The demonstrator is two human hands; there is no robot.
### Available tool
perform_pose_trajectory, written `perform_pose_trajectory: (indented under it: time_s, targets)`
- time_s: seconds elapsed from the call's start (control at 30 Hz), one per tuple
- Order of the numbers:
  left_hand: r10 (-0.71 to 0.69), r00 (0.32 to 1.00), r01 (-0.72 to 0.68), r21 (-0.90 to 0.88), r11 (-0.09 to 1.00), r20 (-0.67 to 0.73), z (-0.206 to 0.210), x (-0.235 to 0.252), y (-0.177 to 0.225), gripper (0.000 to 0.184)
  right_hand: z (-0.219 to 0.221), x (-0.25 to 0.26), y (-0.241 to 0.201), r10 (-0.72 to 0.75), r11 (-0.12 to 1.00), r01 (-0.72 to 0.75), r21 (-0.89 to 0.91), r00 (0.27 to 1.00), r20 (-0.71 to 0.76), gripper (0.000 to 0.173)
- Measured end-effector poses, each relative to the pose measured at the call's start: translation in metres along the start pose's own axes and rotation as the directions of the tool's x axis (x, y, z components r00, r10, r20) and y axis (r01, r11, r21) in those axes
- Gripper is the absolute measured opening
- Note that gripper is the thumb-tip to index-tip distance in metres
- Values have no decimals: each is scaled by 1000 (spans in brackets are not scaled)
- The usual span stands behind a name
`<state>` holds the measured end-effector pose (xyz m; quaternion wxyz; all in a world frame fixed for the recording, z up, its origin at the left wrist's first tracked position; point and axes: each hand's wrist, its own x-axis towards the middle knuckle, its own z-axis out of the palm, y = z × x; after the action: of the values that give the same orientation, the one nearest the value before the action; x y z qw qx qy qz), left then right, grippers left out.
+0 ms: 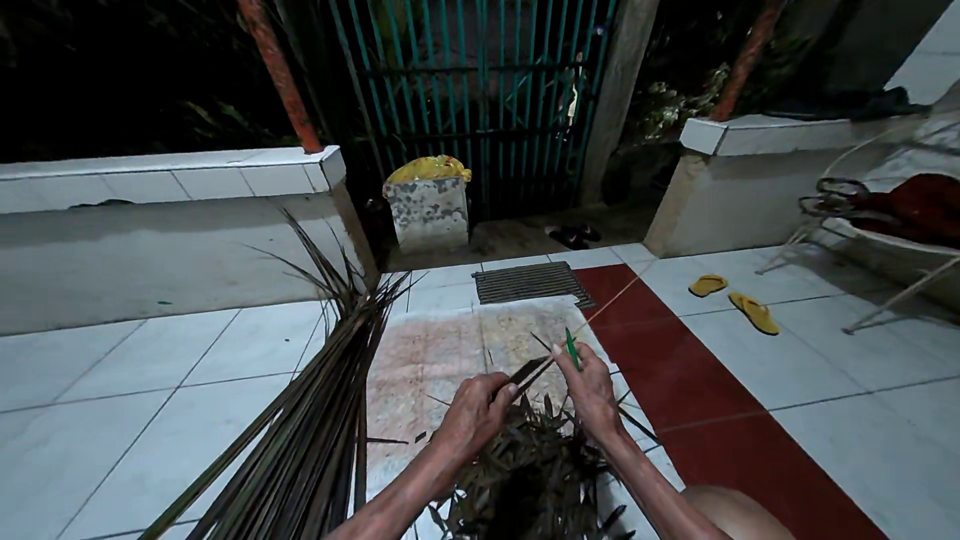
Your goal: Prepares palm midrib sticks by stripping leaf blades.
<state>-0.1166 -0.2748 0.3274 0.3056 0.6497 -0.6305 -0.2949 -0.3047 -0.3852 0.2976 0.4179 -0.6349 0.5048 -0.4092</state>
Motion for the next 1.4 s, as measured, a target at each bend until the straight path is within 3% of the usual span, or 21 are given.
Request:
perform_pose_trajectory:
  time_s: [0.13, 0.47, 1.4]
  targets:
    - [-33, 997, 36, 43, 998, -64, -10, 4, 1, 35, 0, -8, 5, -82, 996, 85, -22, 990, 113, 46]
    - [-34, 988, 57, 153, 987, -149, -15, 4, -1, 35, 8, -39, 0, -232, 973, 215, 90, 915, 330, 38]
    - [6, 988, 32, 247, 968, -152, -11, -1, -7, 34, 18, -49, 4, -262, 964, 253, 77, 870, 417, 40]
